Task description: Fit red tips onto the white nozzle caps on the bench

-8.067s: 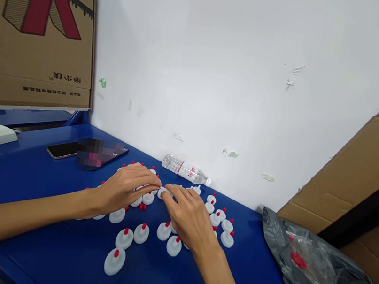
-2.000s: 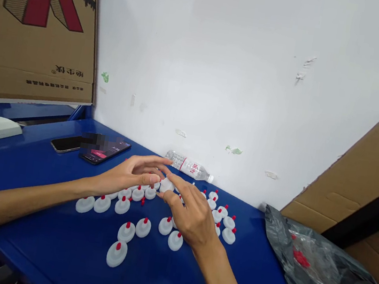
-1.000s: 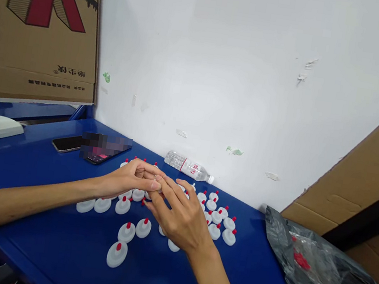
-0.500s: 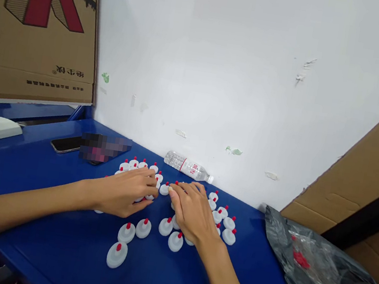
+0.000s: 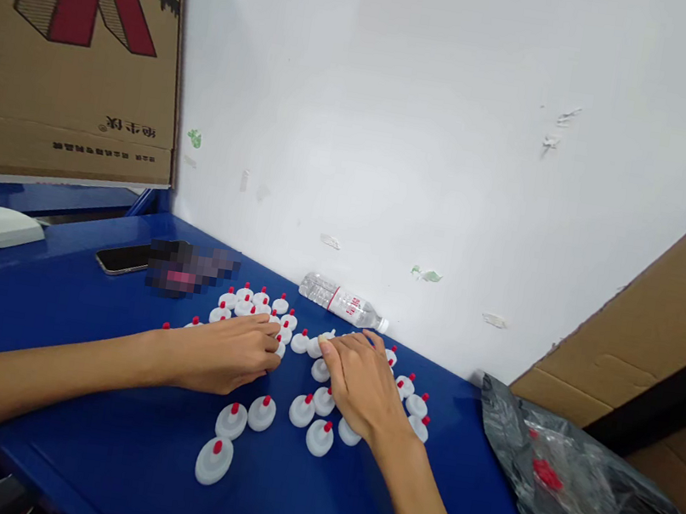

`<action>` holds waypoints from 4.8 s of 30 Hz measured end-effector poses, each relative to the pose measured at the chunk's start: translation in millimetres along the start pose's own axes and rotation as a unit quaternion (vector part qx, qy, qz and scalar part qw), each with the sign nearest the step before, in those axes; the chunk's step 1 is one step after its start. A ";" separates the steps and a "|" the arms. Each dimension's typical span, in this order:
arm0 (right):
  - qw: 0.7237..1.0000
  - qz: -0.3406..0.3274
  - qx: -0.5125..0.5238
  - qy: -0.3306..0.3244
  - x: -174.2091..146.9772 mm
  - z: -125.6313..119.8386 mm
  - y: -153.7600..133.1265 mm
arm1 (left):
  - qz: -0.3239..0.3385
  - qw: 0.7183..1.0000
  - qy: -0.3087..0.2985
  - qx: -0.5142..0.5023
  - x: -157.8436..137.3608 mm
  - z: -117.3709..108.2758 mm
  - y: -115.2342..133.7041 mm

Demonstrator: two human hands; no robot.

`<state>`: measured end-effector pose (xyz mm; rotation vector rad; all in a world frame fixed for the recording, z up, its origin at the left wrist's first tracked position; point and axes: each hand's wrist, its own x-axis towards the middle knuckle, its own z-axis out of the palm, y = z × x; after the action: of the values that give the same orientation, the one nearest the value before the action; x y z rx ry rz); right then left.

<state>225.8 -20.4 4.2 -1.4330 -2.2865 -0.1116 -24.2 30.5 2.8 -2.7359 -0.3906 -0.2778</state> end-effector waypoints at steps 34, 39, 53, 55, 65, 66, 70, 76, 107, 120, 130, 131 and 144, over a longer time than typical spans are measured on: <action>0.990 0.036 -0.117 -0.065 -13.1 -8.2 49.0 | 0.004 0.997 0.079 0.004 3.9 3.3 -4.2; 0.992 0.058 -0.099 -0.053 -8.4 -22.7 37.9 | -0.015 0.995 0.098 0.003 3.0 8.5 -6.8; 0.977 -0.122 -0.154 0.082 -0.3 -6.7 -9.5 | -0.020 0.982 0.189 0.001 3.6 1.8 -7.5; 0.973 -0.137 -0.158 0.098 0.1 -7.8 -11.2 | -0.020 0.982 0.188 -0.003 3.2 1.7 -7.4; 0.962 -0.166 -0.159 0.150 2.0 -5.3 -12.4 | -0.017 0.950 0.300 -0.086 4.3 2.3 -8.0; 0.960 -0.169 -0.162 0.154 1.9 -5.1 -12.7 | -0.020 0.951 0.298 -0.086 4.3 2.3 -7.2; 0.949 -0.185 -0.187 0.172 1.3 -5.0 -13.4 | -0.024 0.954 0.284 -0.090 4.6 3.0 -4.0; 0.942 -0.192 -0.194 0.197 1.4 -8.7 -20.1 | -0.076 0.945 0.288 -0.134 5.6 0.8 -1.0; 0.929 -0.169 -0.240 0.226 -0.6 -12.9 -14.3 | -0.054 0.956 0.236 -0.163 5.8 -9.2 2.6; 0.968 0.117 -0.215 -0.054 -2.4 -23.8 15.2 | 0.003 0.999 0.027 0.023 0.9 -12.3 -8.2; 0.976 0.091 -0.170 -0.103 -1.8 -19.7 13.5 | 0.018 0.999 -0.001 0.026 -1.0 -8.7 -8.8; 0.976 0.089 -0.167 -0.103 -1.7 -19.9 13.3 | 0.020 0.999 -0.001 0.027 -0.9 -7.6 -8.7; 0.985 0.083 -0.142 -0.044 -0.1 -22.8 9.6 | 0.017 0.998 -0.014 0.052 -1.7 -3.2 -8.8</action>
<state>241.5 -22.7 23.1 -1.7973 -2.2799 -0.3410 -29.0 36.8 8.2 -2.6436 -0.3548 -0.2039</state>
